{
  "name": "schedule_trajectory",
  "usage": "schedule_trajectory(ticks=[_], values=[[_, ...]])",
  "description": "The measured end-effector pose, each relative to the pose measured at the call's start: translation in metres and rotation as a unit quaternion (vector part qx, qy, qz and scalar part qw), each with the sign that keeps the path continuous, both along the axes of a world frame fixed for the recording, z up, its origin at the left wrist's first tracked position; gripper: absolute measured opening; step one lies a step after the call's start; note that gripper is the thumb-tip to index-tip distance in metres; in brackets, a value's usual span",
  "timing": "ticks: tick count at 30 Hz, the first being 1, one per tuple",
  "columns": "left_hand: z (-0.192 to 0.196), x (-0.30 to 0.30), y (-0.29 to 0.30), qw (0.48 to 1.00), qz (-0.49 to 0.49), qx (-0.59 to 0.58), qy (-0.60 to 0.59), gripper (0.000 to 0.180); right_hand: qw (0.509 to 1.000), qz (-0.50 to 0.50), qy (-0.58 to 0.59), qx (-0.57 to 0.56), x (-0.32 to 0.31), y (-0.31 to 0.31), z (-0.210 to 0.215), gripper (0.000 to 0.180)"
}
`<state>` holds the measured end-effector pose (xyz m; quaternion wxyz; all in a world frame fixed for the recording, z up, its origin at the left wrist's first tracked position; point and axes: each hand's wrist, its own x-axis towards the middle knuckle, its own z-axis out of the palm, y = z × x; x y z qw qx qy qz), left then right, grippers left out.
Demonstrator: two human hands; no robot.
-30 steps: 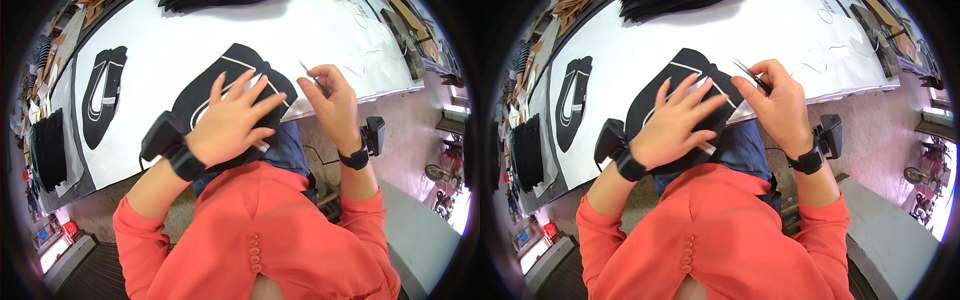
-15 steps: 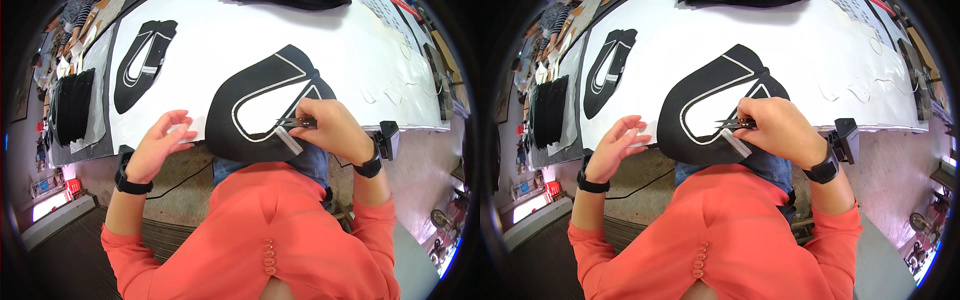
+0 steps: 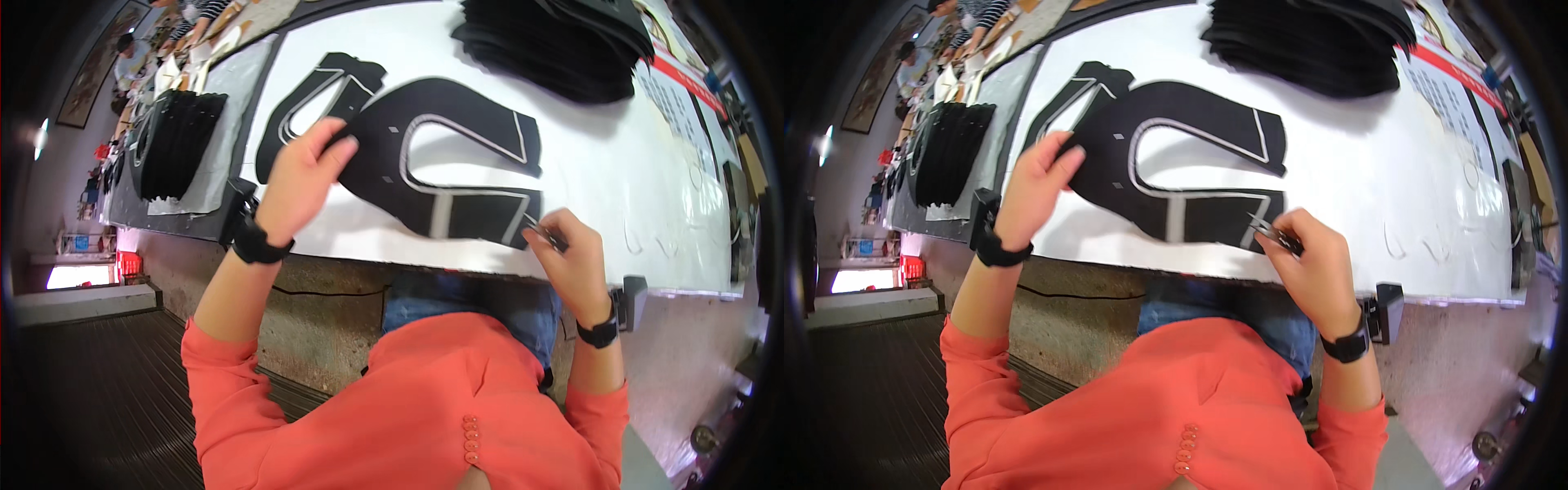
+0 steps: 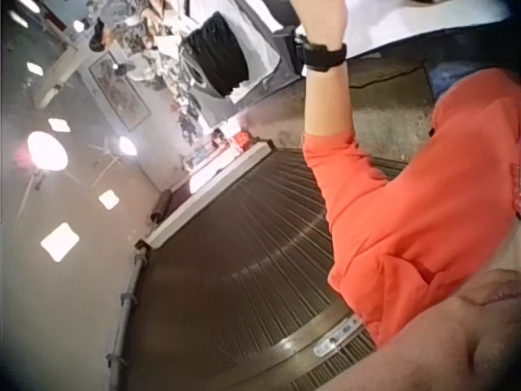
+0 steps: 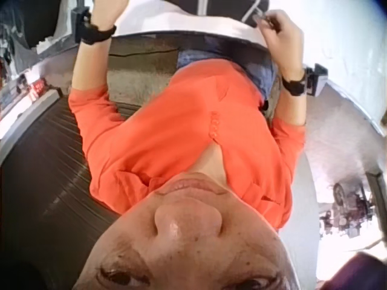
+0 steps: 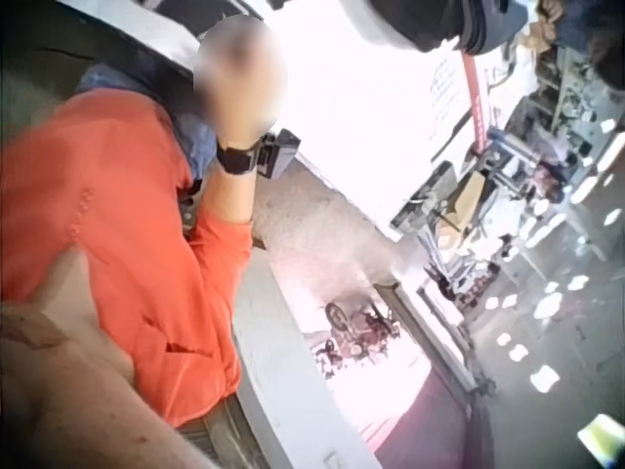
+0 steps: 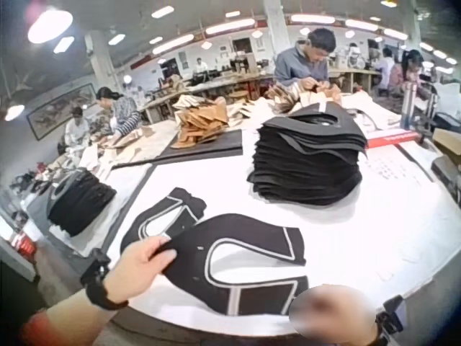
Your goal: Trim excess thread or material from shoe components using small snips.
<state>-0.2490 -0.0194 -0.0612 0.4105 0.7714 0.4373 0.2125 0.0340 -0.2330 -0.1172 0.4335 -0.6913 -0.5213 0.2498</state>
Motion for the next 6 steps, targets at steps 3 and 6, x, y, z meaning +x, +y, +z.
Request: schedule_trajectory(ticks=[3,6], values=[[0.021,-0.011,0.037,0.991,0.109,0.068,-0.041,0.027,0.999,-0.015,0.013,-0.031,0.002,-0.003,0.001,0.012],[0.019,-0.052,0.07,0.972,0.223,0.065,-0.038,0.03,1.0,0.002,0.011,-0.019,0.006,-0.004,-0.008,0.012]])
